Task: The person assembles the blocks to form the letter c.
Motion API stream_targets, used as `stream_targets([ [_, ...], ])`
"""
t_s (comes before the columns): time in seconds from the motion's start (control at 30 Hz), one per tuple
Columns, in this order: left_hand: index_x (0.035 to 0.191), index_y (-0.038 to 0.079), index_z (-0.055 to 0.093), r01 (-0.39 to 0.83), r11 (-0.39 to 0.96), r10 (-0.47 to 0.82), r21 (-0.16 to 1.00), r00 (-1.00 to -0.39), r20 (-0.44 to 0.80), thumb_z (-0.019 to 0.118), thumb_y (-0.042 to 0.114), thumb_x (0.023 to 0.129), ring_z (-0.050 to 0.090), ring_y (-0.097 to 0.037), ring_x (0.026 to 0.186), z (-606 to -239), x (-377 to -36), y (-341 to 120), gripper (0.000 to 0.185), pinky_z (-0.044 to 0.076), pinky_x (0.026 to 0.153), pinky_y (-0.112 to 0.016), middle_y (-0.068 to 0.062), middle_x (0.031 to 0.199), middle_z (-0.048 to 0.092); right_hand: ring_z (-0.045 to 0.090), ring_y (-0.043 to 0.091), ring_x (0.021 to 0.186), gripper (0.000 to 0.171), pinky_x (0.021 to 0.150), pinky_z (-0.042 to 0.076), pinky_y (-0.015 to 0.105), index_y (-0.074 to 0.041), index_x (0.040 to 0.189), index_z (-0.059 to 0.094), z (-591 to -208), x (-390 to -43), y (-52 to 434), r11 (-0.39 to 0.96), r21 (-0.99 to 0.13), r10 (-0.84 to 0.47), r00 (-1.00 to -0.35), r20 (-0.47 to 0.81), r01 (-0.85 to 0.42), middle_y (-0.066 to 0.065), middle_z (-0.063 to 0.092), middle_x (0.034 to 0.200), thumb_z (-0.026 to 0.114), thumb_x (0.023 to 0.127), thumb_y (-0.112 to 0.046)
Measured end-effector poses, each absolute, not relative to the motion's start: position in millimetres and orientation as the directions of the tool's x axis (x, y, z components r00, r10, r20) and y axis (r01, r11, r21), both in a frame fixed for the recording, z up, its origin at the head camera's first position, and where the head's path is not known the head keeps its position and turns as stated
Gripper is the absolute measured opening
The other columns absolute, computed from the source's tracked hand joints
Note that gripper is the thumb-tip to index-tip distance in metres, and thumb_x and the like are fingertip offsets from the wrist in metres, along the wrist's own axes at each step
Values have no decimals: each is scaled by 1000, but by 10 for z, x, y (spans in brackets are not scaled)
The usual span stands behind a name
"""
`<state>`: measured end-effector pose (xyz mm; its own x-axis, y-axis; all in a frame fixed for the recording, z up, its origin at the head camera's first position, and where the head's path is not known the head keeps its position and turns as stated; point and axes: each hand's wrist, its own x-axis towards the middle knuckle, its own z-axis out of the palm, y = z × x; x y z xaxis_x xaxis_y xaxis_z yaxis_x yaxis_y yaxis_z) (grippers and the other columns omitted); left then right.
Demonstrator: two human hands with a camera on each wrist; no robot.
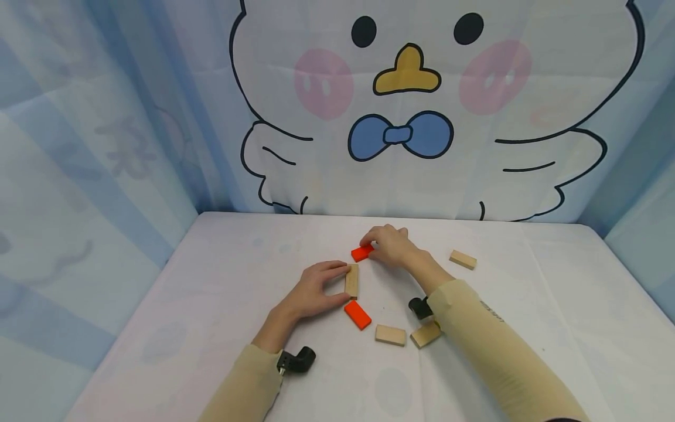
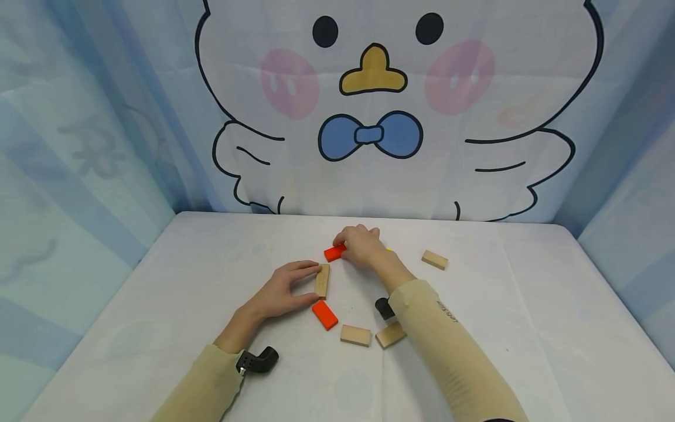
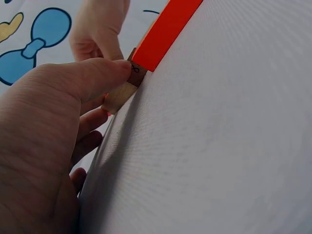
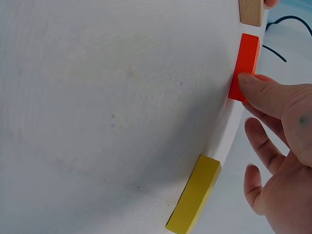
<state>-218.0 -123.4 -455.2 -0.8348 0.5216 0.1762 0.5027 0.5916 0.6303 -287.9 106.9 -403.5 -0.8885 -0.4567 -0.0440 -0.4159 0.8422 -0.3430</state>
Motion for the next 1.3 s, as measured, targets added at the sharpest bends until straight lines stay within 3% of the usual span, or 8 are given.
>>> stream_targets([
  [0.4,141,9,61,504,597,524,624,-834,173,76,30,90,44,-30,136,-4568,-2191,-1227,58,29,113,-56,-9,144,55,48,34,130,36,101,31,63,-13,129,70,-3978,-2891,1192,820,-402,-457,-889,-27,-409,8,62,137,61,96,-1],
  [0.77,142,10,60,514,606,530,606,-830,174,75,30,90,44,-29,137,-4583,-2205,-1231,58,29,114,-54,-8,145,54,56,37,117,33,99,36,66,-8,129,68,-3866,-2833,1630,842,-428,-372,-928,-17,-330,14,63,132,67,96,-12],
  [0.93,142,9,60,512,601,526,614,-832,178,75,29,90,44,-29,137,-4579,-2199,-1239,58,29,114,-54,-9,145,54,55,37,118,35,102,30,69,-8,131,67,-3900,-2803,1765,855,-436,-345,-936,-73,-282,15,62,132,66,97,-16],
  [1.3,142,8,60,508,597,526,620,-832,175,75,29,90,44,-30,136,-4574,-2191,-1230,58,29,113,-55,-9,145,53,58,34,111,29,94,34,65,-6,120,72,-3968,-2737,1838,865,-374,-397,-912,-101,-335,10,70,117,75,91,-12],
])
